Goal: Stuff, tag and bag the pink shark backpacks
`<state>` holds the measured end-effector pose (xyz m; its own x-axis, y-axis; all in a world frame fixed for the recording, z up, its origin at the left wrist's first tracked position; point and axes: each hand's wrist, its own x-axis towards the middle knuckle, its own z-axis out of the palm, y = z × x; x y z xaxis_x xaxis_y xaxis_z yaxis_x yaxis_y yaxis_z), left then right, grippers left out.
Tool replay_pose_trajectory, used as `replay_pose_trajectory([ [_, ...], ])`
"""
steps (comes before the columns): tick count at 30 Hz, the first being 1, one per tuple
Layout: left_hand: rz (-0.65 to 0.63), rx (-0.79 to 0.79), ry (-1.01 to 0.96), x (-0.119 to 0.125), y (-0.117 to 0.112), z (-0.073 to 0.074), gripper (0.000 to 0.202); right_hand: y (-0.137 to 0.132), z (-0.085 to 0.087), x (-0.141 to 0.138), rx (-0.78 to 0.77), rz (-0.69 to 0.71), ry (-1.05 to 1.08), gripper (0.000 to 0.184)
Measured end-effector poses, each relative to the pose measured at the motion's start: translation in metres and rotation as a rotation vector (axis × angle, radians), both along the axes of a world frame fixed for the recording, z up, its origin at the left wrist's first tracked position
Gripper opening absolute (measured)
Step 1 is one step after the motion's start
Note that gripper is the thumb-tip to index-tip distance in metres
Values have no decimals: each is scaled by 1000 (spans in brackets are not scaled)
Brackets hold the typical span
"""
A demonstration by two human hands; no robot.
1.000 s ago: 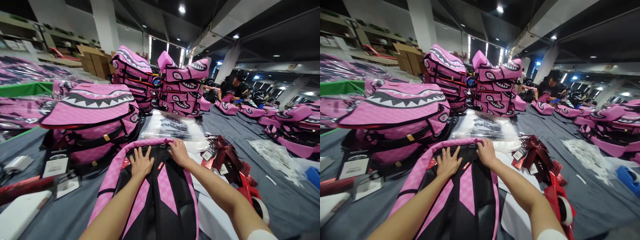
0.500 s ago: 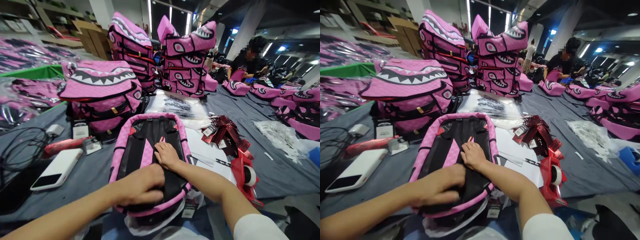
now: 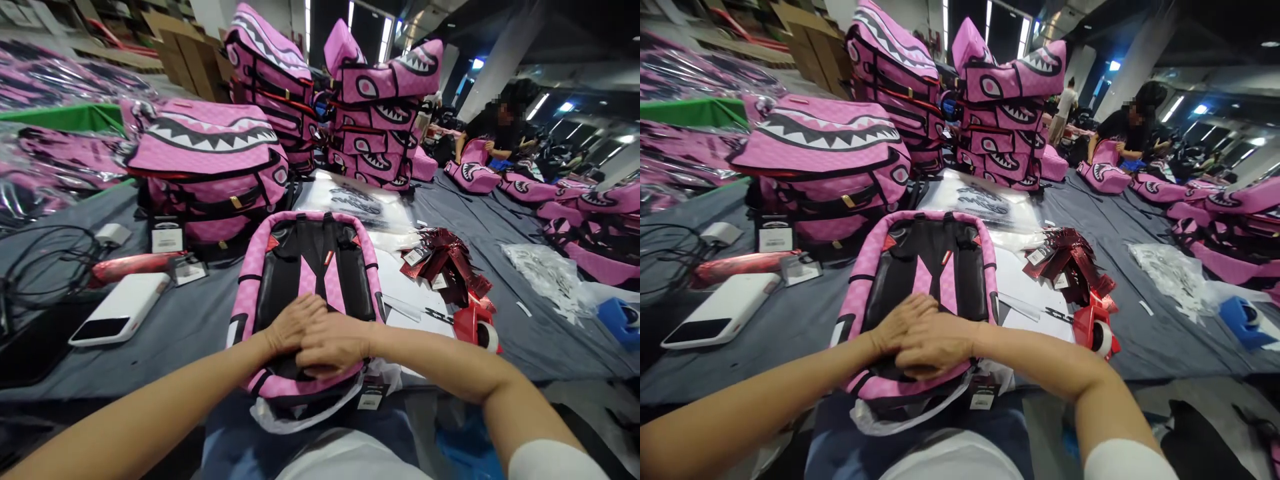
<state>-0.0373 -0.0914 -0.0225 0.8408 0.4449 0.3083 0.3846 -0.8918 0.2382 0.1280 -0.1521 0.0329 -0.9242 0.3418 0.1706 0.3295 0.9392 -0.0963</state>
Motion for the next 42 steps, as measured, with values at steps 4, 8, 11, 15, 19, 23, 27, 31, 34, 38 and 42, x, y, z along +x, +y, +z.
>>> replay_pose_trajectory([
  [4,359,52,18,-5,12,3,52,1,-19,-7,-43,172,-85,10],
  [8,539,76,89,-3,14,-10,57,23,-51,-12,-41,354,-33,9],
  [11,560,59,51,1,16,-12,58,31,-69,-13,-27,281,-36,12],
  [15,604,6,49,-1,6,-12,64,20,-68,-10,81,32,-26,8],
  [19,567,-15,95,-11,-27,-26,71,19,-38,4,267,-248,181,15],
  [23,476,-72,155,-26,-37,-21,77,69,-4,27,229,-837,351,42],
  [27,358,-98,259,-26,3,34,75,117,-14,36,26,-1213,250,52],
  [31,403,63,147,4,58,64,64,120,-43,35,-19,-1214,188,51],
  [34,415,23,146,27,76,38,65,121,-43,42,-48,-1197,144,47],
  [38,402,-53,125,35,76,-4,66,155,-10,76,-114,-1177,106,23],
  [42,372,-28,73,28,77,-14,68,215,25,129,-60,-1295,146,28],
])
